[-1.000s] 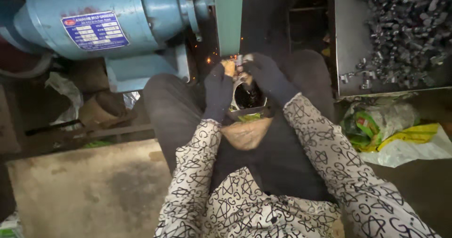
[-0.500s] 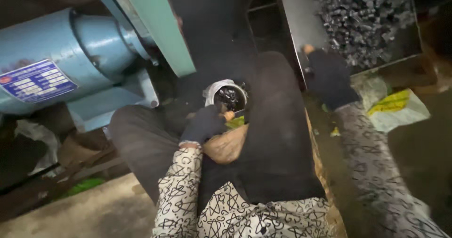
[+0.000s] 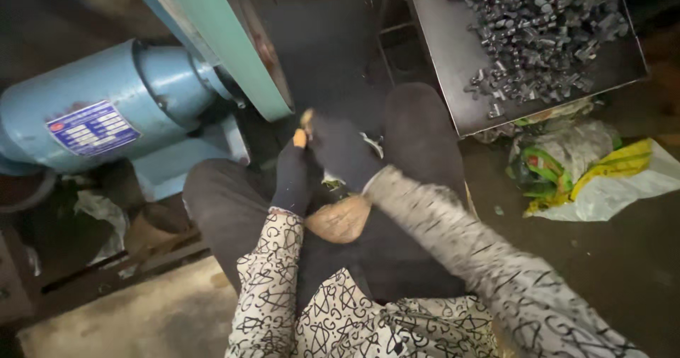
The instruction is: The person sits on the floor at a belt grinder and grinds small metal workpieces against the abrasive belt, producing sparks, then places the ground pieces into a metal tray filled with similar finished parts, repeating the cycle with new pieces.
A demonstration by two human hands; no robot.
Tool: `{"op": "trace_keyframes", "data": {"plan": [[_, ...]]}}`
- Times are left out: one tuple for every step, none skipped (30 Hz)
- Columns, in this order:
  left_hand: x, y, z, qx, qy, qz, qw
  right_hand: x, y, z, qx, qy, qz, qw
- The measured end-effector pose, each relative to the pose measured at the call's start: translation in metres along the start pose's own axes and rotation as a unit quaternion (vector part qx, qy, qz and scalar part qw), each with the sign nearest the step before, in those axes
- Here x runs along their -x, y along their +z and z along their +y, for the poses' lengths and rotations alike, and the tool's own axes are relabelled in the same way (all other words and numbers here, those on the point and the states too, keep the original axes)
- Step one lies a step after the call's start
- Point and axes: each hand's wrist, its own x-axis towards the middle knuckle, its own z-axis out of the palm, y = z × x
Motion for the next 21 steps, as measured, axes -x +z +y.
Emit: {"op": "trace_keyframes", "data": {"plan": [[0.002,-0.001,0.003,-0.130,0.087,0.032,0.987,0.011,0.011,-0.004,0.014,-0.039,0.003,0.999],[0.007,-0.001,0.007,-0.255,0.170,0.066,0.950,0.020,0.016,-0.001,0.012,-0.041,-0.041,0.998],[0.012,-0.001,0.010,-0.372,0.247,0.100,0.889,0.029,0.018,0.004,0.010,-0.045,-0.087,0.995],[0.018,-0.001,0.012,-0.401,0.259,0.096,0.873,0.034,0.018,0.012,0.006,-0.050,-0.132,0.990],[0.022,0.001,0.013,-0.430,0.272,0.093,0.856,0.037,0.017,0.020,-0.047,-0.047,-0.154,0.986],[0.026,0.002,0.014,-0.458,0.284,0.091,0.837,0.036,0.016,0.026,-0.100,-0.045,-0.177,0.978],[0.029,0.002,0.015,-0.458,0.271,0.088,0.842,0.035,0.015,0.030,-0.154,-0.040,-0.204,0.966],[0.031,0.002,0.017,-0.457,0.259,0.087,0.846,0.031,0.016,0.031,-0.121,-0.012,-0.236,0.964],[0.031,0.002,0.020,-0.455,0.248,0.086,0.851,0.025,0.018,0.029,-0.087,0.013,-0.269,0.959],[0.031,0.001,0.022,-0.372,0.230,0.096,0.894,0.019,0.021,0.025,-0.053,0.039,-0.302,0.951],[0.029,0.001,0.025,-0.285,0.210,0.103,0.929,0.013,0.023,0.020,-0.140,0.106,-0.295,0.939],[0.027,0.001,0.028,-0.195,0.192,0.103,0.956,0.007,0.023,0.015,-0.221,0.172,-0.281,0.918],[0.025,0.000,0.032,-0.126,0.184,0.035,0.974,0.001,0.023,0.011,-0.297,0.236,-0.261,0.887],[0.024,-0.001,0.035,-0.056,0.172,-0.035,0.983,-0.005,0.022,0.008,-0.302,0.220,-0.248,0.894],[0.023,-0.001,0.037,0.016,0.157,-0.104,0.982,-0.010,0.020,0.005,-0.305,0.206,-0.234,0.900],[0.022,-0.001,0.038,0.011,0.169,-0.090,0.981,-0.015,0.019,0.005,-0.309,0.191,-0.222,0.905],[0.020,0.000,0.040,0.004,0.181,-0.074,0.981,-0.018,0.019,0.005,-0.262,0.168,-0.224,0.923],[0.020,0.000,0.041,-0.004,0.190,-0.058,0.980,-0.021,0.020,0.006,-0.214,0.147,-0.226,0.939],[0.018,0.000,0.042,-0.052,0.197,-0.036,0.978,-0.024,0.022,0.008,-0.164,0.122,-0.226,0.953],[0.017,0.001,0.043,-0.099,0.205,-0.014,0.973,-0.026,0.025,0.009,-0.176,0.176,-0.238,0.939],[0.015,0.002,0.045,-0.147,0.212,0.008,0.966,-0.026,0.029,0.011,-0.188,0.229,-0.250,0.922]]}}
